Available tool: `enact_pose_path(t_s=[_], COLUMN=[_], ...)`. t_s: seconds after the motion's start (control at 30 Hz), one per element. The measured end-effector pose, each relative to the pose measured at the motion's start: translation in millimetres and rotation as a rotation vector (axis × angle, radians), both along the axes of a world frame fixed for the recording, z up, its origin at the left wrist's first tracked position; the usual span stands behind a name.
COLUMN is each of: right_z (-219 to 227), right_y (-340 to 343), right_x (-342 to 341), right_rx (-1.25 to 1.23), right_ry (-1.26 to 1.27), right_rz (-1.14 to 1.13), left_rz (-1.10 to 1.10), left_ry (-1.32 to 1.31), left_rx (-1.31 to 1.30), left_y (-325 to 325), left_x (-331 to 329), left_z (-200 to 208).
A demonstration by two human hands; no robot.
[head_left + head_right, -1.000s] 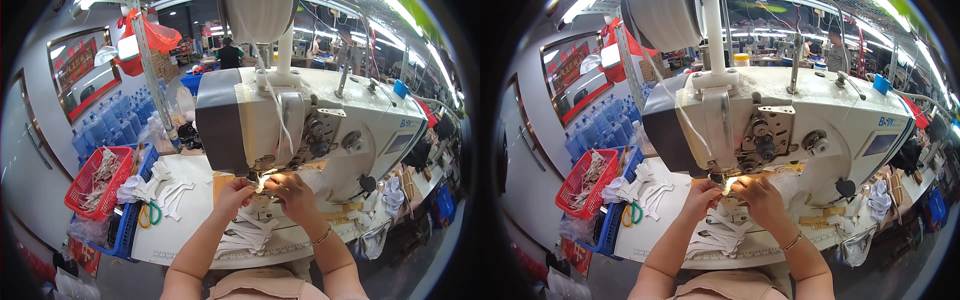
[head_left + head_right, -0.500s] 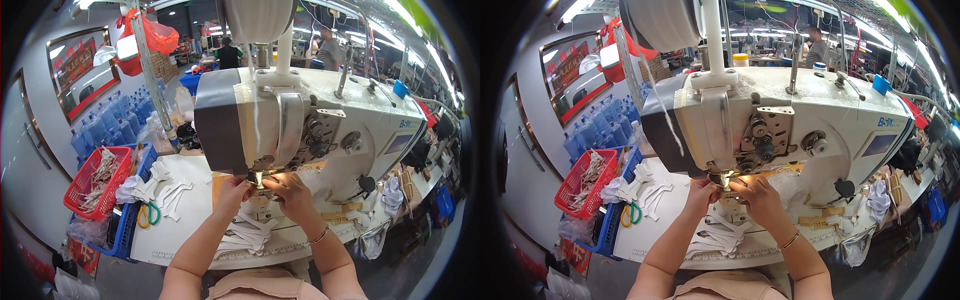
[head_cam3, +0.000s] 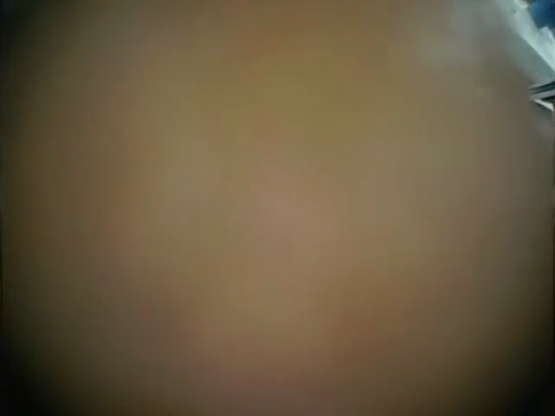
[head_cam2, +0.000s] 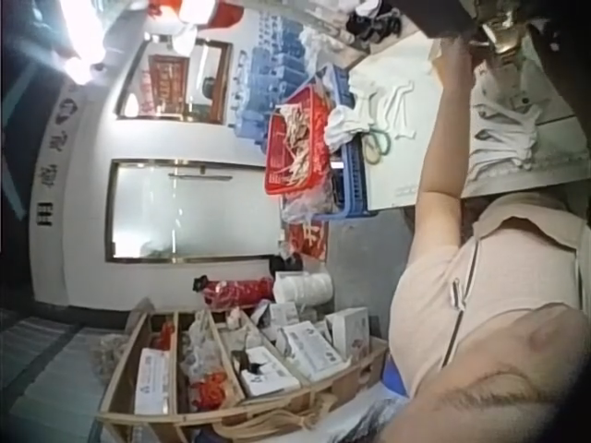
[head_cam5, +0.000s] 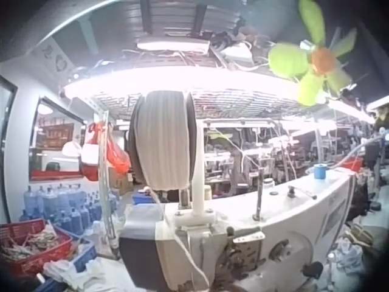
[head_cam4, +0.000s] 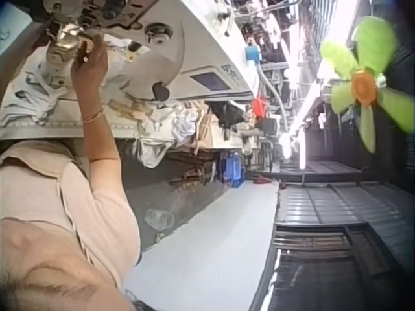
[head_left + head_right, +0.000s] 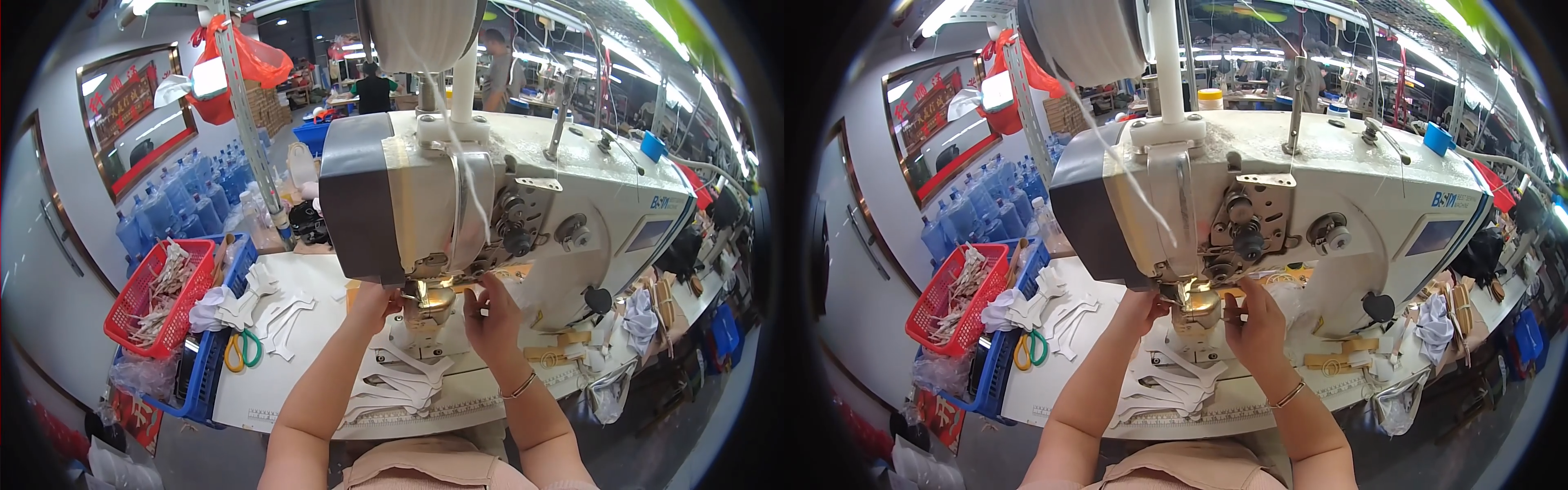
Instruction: Stitch pieces of shoe upper material together using an industrial sewing machine.
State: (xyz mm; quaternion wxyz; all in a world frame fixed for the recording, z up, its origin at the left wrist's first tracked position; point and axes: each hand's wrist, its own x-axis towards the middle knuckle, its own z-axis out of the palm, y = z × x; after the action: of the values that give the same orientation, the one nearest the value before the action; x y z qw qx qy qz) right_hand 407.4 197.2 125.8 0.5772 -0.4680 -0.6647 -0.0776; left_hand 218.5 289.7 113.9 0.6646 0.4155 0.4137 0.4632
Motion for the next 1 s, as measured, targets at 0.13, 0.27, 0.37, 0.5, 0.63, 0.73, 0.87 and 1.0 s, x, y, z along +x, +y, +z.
enact_pose_path(t_s=[0.13, 0.27, 0.37, 0.5, 0.63, 0.73, 0.87, 1.0], right_z=[-16, -31, -24, -27, -31, -29, -27, -29], right_y=[0, -2, -6, -8, -11, -13, -12, -10], right_x=[8, 8, 1, 2, 0, -4, -7, -5], right_rx=[-0.097, -0.081, -0.121, -0.127, -0.094, 0.019, -0.006, 0.008], right_ry=[-0.129, -0.060, 0.001, -0.026, 0.022, -0.052, -0.052, -0.059], right_rz=[-0.011, -0.014, 0.040, 0.028, 0.025, 0.048, 0.116, 0.225], left_rz=[0.022, -0.059, -0.047, -0.041, 0.042, -0.015, 0.014, -0.010], left_ry=[0.003, -0.099, -0.181, -0.275, -0.380, -0.381, -0.445, -0.423], left_rx=[0.083, 0.078, 0.077, 0.052, 0.024, 0.119, 0.103, 0.104], left_y=[-6, -42, -53, -50, -43, -41, -46, -47], left_x=[0, -12, -17, -13, -10, -16, -14, -14], left_z=[-1, 5, -5, -1, 4, -8, -10, -8])
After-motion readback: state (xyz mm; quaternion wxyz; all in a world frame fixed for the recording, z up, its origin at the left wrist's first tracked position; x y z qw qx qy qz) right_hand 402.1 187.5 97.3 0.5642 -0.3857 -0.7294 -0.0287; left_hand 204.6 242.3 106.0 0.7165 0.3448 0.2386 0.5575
